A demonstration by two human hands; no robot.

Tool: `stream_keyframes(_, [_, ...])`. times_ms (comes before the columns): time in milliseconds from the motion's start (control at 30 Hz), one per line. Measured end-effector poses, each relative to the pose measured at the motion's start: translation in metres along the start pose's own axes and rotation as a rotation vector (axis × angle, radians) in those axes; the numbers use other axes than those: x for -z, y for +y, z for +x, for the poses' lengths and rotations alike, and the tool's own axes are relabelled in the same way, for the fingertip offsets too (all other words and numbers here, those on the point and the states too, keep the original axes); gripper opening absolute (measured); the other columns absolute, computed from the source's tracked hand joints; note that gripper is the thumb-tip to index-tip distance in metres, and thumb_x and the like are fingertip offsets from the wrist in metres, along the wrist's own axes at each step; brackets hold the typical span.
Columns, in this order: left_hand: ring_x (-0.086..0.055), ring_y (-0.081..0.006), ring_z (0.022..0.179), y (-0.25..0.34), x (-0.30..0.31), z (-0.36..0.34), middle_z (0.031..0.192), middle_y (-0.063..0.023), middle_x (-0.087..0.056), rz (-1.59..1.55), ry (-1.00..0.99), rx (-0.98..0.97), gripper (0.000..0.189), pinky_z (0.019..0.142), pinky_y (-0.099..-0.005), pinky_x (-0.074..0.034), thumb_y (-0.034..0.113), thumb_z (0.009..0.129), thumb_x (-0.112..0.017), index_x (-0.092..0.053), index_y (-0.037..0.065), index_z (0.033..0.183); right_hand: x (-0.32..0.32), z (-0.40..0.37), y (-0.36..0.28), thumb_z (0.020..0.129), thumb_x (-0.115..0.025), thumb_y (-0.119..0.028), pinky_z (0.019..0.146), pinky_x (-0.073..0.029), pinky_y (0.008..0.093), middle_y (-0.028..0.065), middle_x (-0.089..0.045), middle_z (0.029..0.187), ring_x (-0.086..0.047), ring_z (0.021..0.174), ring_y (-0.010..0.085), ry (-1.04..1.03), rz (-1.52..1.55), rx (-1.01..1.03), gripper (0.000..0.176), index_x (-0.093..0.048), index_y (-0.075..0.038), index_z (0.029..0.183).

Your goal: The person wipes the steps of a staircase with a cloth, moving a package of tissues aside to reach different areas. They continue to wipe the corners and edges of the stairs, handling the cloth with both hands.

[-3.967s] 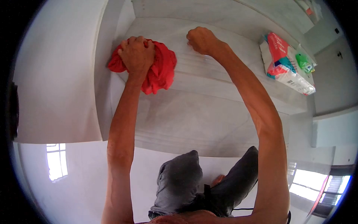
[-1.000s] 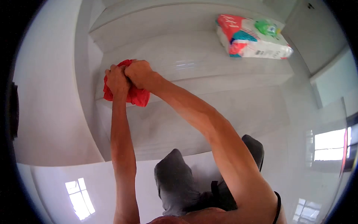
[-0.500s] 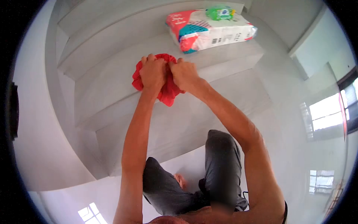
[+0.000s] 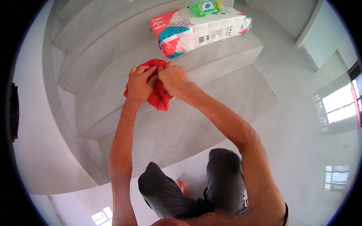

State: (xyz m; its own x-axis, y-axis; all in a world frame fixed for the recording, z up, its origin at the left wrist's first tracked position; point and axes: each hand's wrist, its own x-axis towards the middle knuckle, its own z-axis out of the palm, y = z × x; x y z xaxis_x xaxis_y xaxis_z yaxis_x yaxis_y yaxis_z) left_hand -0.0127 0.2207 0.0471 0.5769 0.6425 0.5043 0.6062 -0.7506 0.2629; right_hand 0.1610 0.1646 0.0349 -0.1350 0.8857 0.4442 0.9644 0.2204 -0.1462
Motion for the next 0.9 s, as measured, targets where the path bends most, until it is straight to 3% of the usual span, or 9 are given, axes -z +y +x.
stream_keyframes(267, [-0.059,-0.0378,0.112,0.107,-0.075,0.062,0.108,-0.0131,-0.071,0.237,-0.027,0.028,0.025,0.085,-0.0448,-0.058,0.011,0.088,-0.065,-0.074,0.006,0.111,0.041,-0.020,0.112,0.078,-0.069,-0.006,0.072,-0.057,0.0496,0.0181,-0.071,0.088,-0.070,0.088,0.0377,-0.041,-0.093,-0.025,0.019,-0.067,-0.005,0.097])
stream_keyframes(367, [-0.060,-0.0381,0.109,0.139,-0.102,0.084,0.102,-0.0170,-0.071,0.264,0.009,0.012,0.020,0.081,-0.0445,-0.060,0.009,0.084,-0.066,-0.072,0.000,0.101,0.038,-0.029,0.155,0.079,-0.067,-0.008,0.077,-0.056,0.0502,0.0173,-0.073,0.092,-0.069,0.092,0.0389,0.054,-0.004,-0.009,0.021,-0.069,-0.008,0.101])
stream_keyframes(467, [-0.061,-0.0365,0.107,0.172,-0.120,0.101,0.097,-0.0176,-0.071,0.158,0.016,0.021,0.016,0.069,-0.0405,-0.062,0.007,0.084,-0.063,-0.074,-0.001,0.094,0.070,-0.042,0.177,0.084,-0.063,-0.013,0.081,-0.055,0.0515,0.0162,-0.074,0.097,-0.067,0.096,0.0398,0.000,-0.022,-0.099,0.031,-0.071,-0.017,0.114])
stream_keyframes(567, [-0.059,-0.0365,0.109,0.194,-0.160,0.127,0.099,-0.0148,-0.072,0.145,0.069,-0.020,0.020,0.077,-0.0431,-0.061,0.010,0.083,-0.067,-0.075,0.000,0.098,0.086,-0.046,0.214,0.089,-0.060,-0.013,0.083,-0.054,0.0526,0.0173,-0.074,0.099,-0.067,0.099,0.0400,-0.018,-0.044,-0.150,0.025,-0.074,-0.014,0.109])
stream_keyframes(667, [-0.057,-0.0370,0.110,0.215,-0.185,0.151,0.103,-0.0139,-0.071,0.116,0.087,-0.074,0.024,0.083,-0.0440,-0.059,0.013,0.084,-0.069,-0.074,0.000,0.104,0.103,-0.055,0.238,0.092,-0.058,-0.014,0.081,-0.053,0.0536,0.0197,-0.074,0.099,-0.068,0.096,0.0430,-0.069,-0.093,-0.361,0.024,-0.074,-0.012,0.110])
stream_keyframes(767, [-0.056,-0.0370,0.111,0.204,-0.203,0.169,0.105,-0.0130,-0.070,0.019,0.004,-0.258,0.026,0.086,-0.0446,-0.057,0.015,0.084,-0.070,-0.073,0.003,0.107,0.094,-0.068,0.264,0.095,-0.056,-0.015,0.079,-0.053,0.0546,0.0215,-0.073,0.097,-0.068,0.092,0.0452,0.017,-0.155,-0.403,0.024,-0.073,-0.011,0.111])
stream_keyframes(900, [-0.056,-0.0362,0.114,0.193,-0.192,0.152,0.107,-0.0112,-0.070,-0.096,0.172,-0.140,0.022,0.091,-0.0453,-0.055,0.012,0.089,-0.063,-0.072,0.008,0.109,0.064,-0.069,0.257,0.097,-0.053,-0.016,0.075,-0.054,0.0560,0.0224,-0.073,0.092,-0.068,0.088,0.0466,0.187,-0.026,-0.445,0.023,-0.072,-0.009,0.108])
